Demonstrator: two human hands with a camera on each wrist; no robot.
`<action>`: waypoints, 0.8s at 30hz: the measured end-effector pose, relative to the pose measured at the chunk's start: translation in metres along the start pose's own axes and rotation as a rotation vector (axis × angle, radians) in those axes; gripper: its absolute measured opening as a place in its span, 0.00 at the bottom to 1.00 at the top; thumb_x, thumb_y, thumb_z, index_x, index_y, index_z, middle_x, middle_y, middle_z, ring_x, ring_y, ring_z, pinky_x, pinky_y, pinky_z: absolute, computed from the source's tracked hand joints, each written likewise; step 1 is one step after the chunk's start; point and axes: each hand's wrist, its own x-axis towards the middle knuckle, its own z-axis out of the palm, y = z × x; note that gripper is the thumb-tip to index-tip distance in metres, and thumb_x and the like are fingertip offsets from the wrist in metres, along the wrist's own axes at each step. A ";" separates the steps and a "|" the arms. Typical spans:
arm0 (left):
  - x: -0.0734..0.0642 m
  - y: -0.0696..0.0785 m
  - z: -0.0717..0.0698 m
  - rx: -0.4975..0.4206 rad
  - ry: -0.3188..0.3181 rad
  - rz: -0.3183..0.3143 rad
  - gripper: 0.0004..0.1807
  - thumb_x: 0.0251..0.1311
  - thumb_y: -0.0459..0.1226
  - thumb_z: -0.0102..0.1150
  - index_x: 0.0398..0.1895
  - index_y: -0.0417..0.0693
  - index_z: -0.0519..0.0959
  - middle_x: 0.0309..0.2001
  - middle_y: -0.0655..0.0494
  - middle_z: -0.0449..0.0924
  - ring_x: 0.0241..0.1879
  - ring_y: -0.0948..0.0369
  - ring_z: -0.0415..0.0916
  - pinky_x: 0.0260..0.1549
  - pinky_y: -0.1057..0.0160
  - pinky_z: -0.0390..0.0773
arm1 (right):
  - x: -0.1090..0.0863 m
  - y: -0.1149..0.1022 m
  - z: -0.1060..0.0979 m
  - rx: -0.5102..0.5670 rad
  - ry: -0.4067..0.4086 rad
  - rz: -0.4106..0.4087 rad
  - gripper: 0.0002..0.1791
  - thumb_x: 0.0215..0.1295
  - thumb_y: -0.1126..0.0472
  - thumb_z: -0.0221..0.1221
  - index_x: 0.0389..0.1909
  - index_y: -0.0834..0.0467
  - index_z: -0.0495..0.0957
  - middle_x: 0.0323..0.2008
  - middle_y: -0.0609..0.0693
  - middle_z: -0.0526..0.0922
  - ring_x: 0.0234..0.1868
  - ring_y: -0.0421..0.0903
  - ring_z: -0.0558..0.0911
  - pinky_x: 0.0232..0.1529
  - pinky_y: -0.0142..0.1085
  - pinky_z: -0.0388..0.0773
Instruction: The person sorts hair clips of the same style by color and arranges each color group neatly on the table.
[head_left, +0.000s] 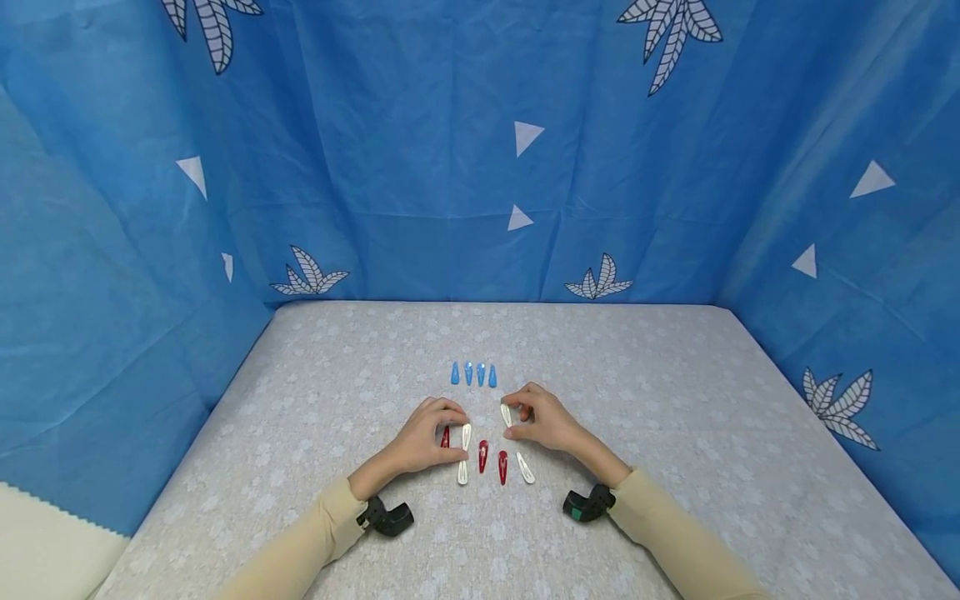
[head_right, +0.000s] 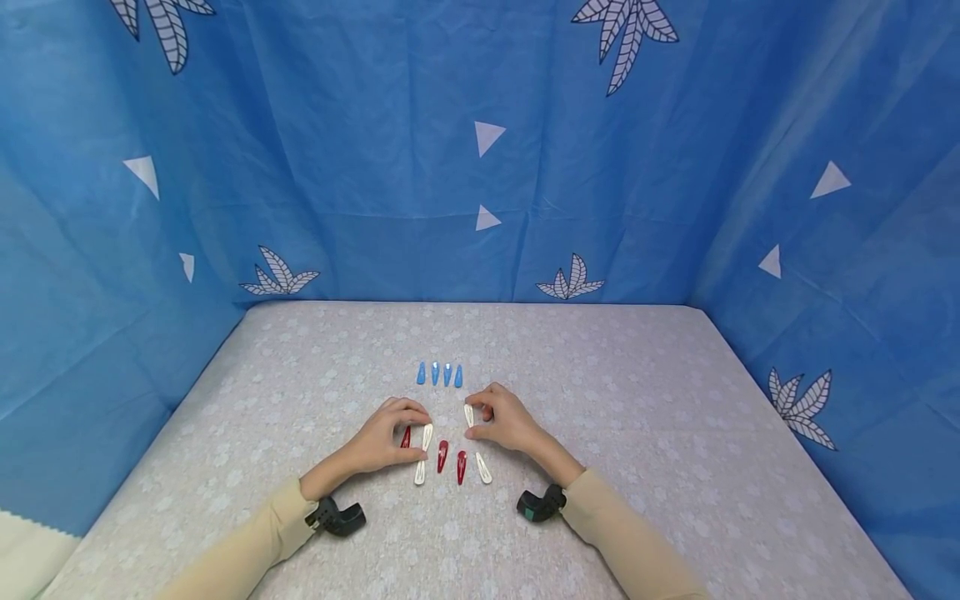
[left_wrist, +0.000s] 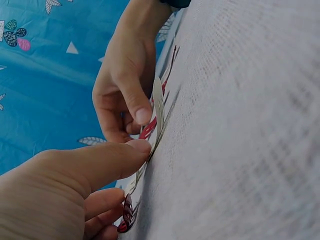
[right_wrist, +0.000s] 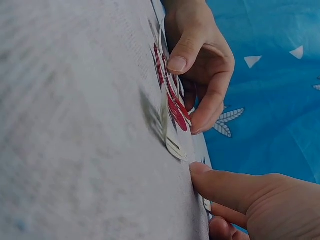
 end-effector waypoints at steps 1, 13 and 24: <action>0.000 0.000 0.000 0.003 -0.001 0.000 0.24 0.47 0.46 0.75 0.48 0.47 0.84 0.52 0.56 0.78 0.53 0.57 0.70 0.54 0.51 0.72 | 0.000 0.000 0.000 0.001 -0.001 0.003 0.28 0.54 0.57 0.72 0.55 0.62 0.79 0.33 0.49 0.72 0.30 0.39 0.68 0.28 0.29 0.67; 0.001 0.001 -0.001 -0.012 -0.011 -0.018 0.22 0.46 0.45 0.75 0.46 0.49 0.84 0.51 0.57 0.78 0.51 0.58 0.69 0.53 0.52 0.71 | 0.000 0.001 0.000 -0.006 0.010 -0.002 0.26 0.53 0.55 0.73 0.52 0.60 0.81 0.32 0.49 0.73 0.30 0.38 0.69 0.29 0.29 0.69; 0.004 0.002 -0.007 -0.080 0.012 0.008 0.25 0.45 0.44 0.77 0.47 0.46 0.83 0.50 0.53 0.81 0.51 0.54 0.75 0.54 0.53 0.75 | 0.001 0.003 -0.001 0.019 0.053 -0.014 0.25 0.50 0.58 0.75 0.49 0.61 0.82 0.32 0.48 0.78 0.31 0.38 0.75 0.31 0.29 0.74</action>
